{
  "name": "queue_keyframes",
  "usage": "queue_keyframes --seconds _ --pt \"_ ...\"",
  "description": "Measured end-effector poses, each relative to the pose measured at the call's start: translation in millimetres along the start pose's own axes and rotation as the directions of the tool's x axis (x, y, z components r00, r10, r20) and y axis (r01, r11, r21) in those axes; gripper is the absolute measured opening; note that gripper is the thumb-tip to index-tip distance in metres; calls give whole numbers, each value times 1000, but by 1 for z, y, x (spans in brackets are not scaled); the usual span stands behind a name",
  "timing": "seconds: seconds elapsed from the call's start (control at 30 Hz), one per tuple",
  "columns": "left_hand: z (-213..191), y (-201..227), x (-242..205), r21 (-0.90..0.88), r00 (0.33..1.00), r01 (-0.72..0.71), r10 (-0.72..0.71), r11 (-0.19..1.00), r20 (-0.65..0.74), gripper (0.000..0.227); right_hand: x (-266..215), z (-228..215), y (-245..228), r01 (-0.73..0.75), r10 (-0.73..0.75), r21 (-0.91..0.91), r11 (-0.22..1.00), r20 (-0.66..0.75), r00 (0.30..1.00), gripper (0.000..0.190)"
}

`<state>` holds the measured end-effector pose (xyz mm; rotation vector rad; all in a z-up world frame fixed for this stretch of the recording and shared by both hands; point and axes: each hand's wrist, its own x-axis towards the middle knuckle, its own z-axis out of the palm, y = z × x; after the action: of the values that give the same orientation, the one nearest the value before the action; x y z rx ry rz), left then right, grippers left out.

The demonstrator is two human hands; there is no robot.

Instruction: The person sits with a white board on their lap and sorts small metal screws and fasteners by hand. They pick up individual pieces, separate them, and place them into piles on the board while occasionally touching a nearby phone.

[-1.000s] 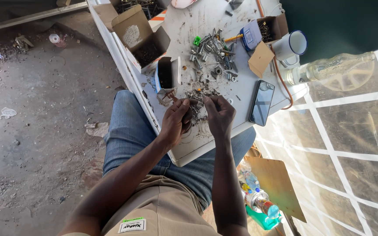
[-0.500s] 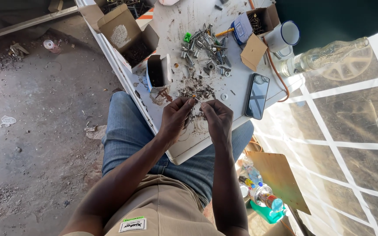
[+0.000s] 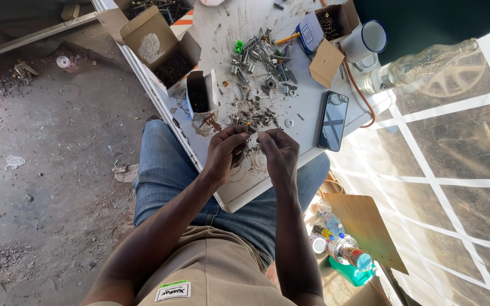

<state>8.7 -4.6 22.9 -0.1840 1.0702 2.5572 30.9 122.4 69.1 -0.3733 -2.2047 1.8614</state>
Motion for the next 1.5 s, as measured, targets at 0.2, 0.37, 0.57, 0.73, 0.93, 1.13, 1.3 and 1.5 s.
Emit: queue_keyframes --seconds 0.2,0.37,0.57,0.73,0.93,1.13,1.3,1.5 --pt "7 9 -4 -5 1000 -11 11 1000 -7 23 -2 0 -1 26 -25 -24 999 8 1000 22" --pt "1 -1 0 81 999 -25 27 996 -23 19 -2 0 -1 40 -42 -54 998 -31 999 22" --pt "0 12 -4 -31 1000 11 -11 999 11 21 -8 -1 -7 -76 94 147 986 -122 988 22" --pt "-6 11 -4 -113 998 1 6 994 61 22 -19 0 -3 -196 203 215 957 -9 979 20" --pt "-29 11 -6 -292 991 70 -33 954 129 24 -22 -18 20 -229 217 147 962 92 972 17" --pt "-37 9 -13 -192 985 -1 34 981 170 37 -10 -20 14 -188 199 131 973 -73 977 17" --pt "-32 19 -18 -172 981 -38 70 984 183 24 0 -28 7 -73 94 144 987 -145 985 21" --pt "-35 17 -12 -162 982 7 24 987 189 22 -3 -37 17 -22 0 -202 979 -111 994 20"
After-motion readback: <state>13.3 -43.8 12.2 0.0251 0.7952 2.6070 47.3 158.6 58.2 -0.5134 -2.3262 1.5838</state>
